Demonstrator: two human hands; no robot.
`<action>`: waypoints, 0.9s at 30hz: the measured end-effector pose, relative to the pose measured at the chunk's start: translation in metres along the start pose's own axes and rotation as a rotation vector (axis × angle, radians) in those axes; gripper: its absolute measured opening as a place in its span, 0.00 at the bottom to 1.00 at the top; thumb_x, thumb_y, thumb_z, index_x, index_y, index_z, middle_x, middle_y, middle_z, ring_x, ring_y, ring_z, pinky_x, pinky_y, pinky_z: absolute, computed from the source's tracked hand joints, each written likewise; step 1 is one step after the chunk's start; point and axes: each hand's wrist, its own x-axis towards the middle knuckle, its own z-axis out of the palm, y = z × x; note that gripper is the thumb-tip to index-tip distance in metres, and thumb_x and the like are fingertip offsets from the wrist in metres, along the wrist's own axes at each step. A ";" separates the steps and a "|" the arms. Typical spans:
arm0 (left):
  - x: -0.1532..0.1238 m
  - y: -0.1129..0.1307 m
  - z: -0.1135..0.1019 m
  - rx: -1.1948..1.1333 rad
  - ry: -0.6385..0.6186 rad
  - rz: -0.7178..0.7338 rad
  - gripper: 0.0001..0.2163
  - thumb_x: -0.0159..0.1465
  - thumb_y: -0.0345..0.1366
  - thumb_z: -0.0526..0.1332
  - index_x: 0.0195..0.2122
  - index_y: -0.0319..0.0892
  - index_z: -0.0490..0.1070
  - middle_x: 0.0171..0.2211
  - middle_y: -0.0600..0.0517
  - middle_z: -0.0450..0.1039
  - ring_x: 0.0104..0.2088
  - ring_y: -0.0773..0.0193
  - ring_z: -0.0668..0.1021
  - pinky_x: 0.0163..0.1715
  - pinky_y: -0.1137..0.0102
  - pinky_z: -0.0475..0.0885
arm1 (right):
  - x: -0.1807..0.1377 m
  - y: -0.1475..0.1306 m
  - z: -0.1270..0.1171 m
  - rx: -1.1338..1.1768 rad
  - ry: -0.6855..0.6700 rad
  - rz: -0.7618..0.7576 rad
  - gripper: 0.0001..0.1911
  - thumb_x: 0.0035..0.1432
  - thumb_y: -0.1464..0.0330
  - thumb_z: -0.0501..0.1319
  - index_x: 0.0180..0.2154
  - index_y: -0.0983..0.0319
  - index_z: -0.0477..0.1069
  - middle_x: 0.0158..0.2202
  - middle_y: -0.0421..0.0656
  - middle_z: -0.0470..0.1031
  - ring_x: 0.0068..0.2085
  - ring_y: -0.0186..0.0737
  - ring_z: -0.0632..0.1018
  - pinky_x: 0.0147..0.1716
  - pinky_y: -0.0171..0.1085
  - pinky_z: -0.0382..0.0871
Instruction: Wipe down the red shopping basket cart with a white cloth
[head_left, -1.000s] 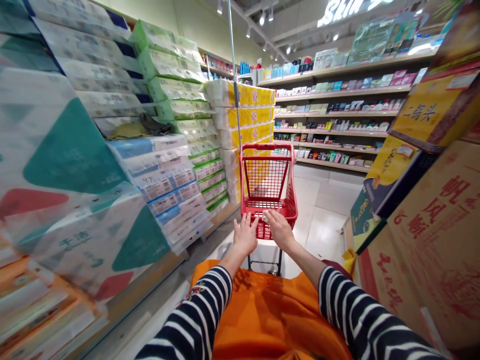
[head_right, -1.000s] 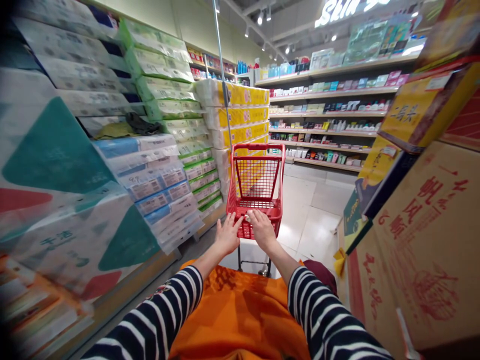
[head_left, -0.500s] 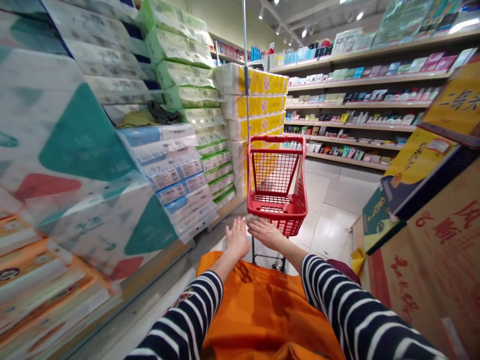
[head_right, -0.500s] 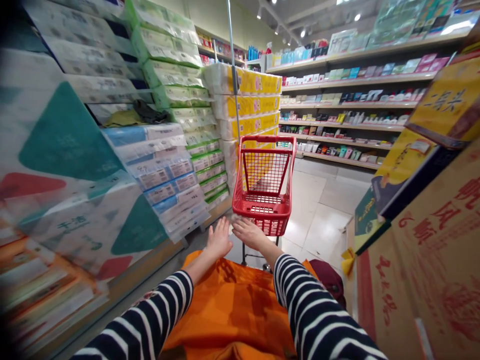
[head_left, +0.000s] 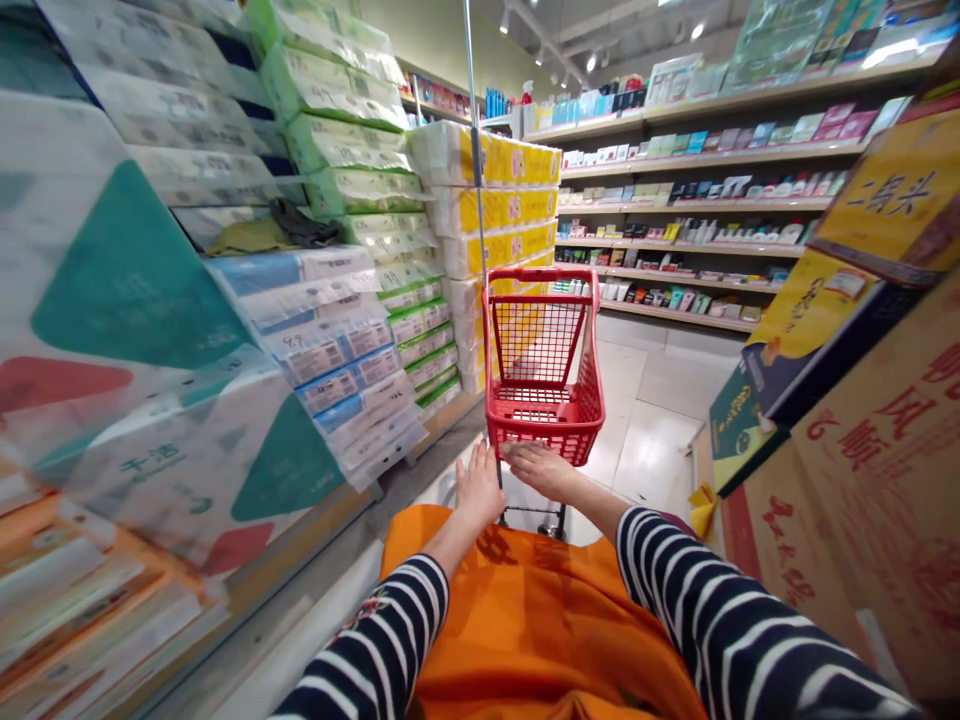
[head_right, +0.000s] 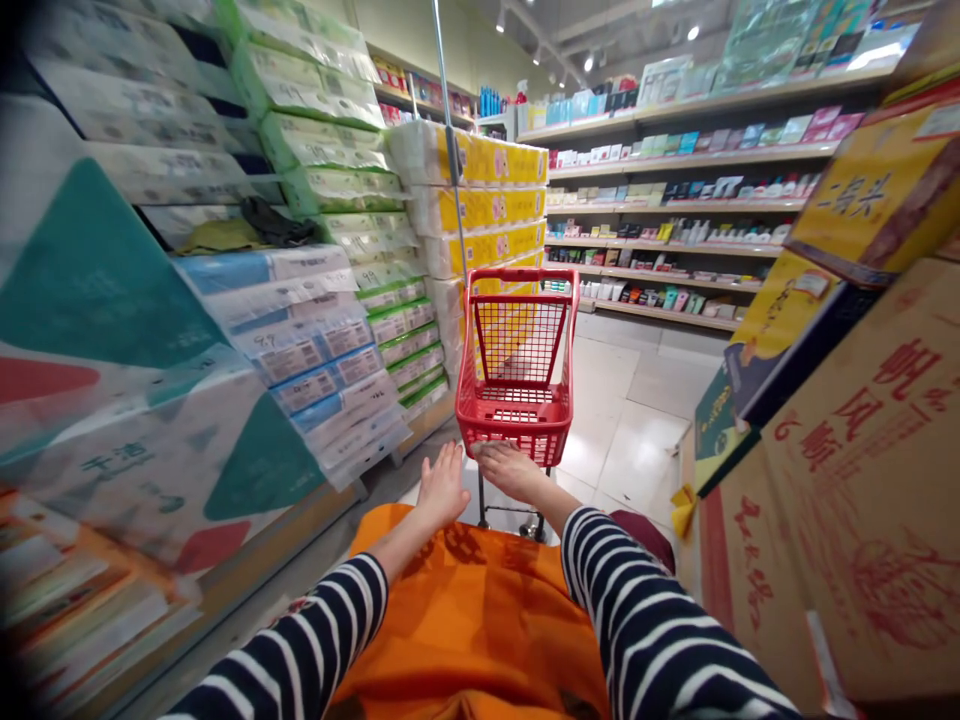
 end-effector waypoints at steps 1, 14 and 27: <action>-0.001 0.001 0.000 0.006 0.007 0.014 0.37 0.53 0.32 0.55 0.65 0.33 0.44 0.67 0.40 0.41 0.66 0.55 0.48 0.62 0.50 0.46 | -0.006 -0.002 0.005 -0.001 -0.008 0.032 0.16 0.65 0.71 0.52 0.52 0.64 0.69 0.53 0.50 0.71 0.57 0.42 0.68 0.55 0.45 0.64; -0.004 0.018 0.004 0.041 0.011 0.067 0.35 0.55 0.32 0.56 0.64 0.33 0.46 0.66 0.39 0.43 0.66 0.53 0.51 0.62 0.50 0.46 | -0.032 0.023 0.001 -0.059 0.159 -0.086 0.16 0.62 0.74 0.53 0.51 0.62 0.69 0.54 0.48 0.71 0.58 0.44 0.66 0.55 0.48 0.63; -0.005 0.037 0.007 0.063 0.028 0.163 0.34 0.55 0.32 0.55 0.64 0.33 0.48 0.66 0.38 0.44 0.66 0.54 0.51 0.62 0.50 0.46 | -0.063 0.028 -0.011 -0.093 0.287 0.065 0.18 0.63 0.74 0.51 0.53 0.61 0.68 0.55 0.48 0.69 0.61 0.44 0.63 0.57 0.49 0.60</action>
